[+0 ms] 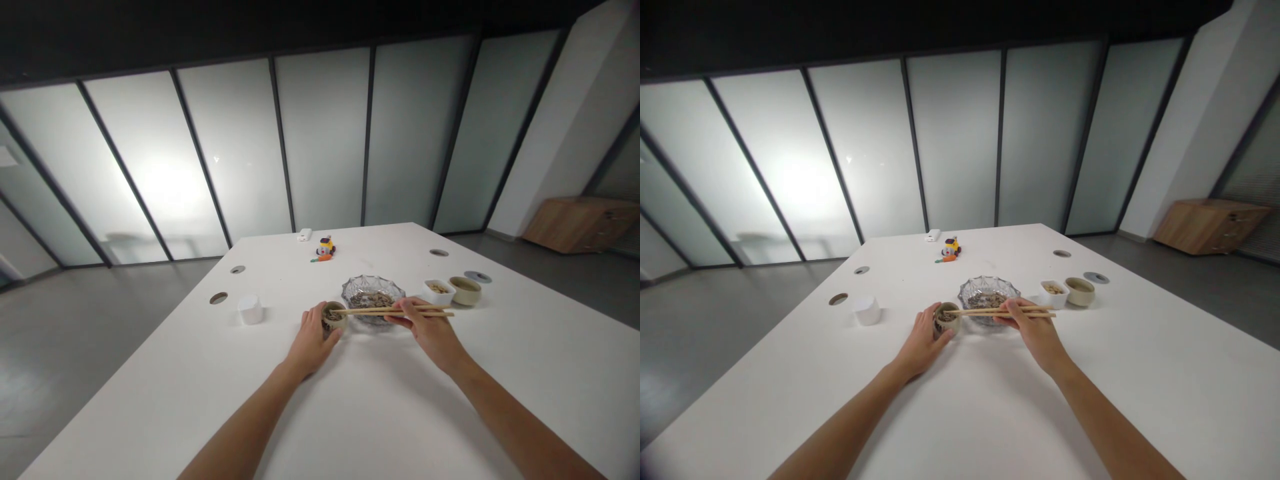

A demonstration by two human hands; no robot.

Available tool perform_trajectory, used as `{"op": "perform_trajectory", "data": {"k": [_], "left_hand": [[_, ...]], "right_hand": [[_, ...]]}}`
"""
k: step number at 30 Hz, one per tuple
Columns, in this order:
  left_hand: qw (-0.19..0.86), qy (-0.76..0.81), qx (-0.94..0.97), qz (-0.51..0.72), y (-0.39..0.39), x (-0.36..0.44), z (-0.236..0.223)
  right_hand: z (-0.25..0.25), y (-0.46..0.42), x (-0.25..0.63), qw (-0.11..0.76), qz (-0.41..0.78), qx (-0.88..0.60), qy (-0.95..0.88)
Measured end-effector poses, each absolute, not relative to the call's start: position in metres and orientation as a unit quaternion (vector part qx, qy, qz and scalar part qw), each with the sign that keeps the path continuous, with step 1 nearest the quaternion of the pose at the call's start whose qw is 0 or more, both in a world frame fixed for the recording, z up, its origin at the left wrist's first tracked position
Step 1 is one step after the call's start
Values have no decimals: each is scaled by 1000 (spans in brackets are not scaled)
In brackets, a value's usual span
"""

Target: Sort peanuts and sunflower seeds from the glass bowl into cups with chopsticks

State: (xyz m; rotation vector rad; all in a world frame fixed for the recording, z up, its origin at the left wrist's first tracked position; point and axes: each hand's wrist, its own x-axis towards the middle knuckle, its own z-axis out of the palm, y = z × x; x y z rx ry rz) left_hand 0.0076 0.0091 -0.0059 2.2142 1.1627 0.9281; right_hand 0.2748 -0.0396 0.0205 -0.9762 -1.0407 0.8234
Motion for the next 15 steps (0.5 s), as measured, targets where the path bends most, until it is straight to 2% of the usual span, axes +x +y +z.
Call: {"op": "perform_trajectory", "data": {"k": [6,10,15], "left_hand": [[235,428,806,334,9,8,-6],[233,431,806,332,9,8,-5],[238,428,805,334,9,9,-4]], "right_hand": [[17,-32,295,730,264,-453,-438],[12,-29,311,677,162,-533,-482],[11,-30,308,597,75,-549,-581]]}}
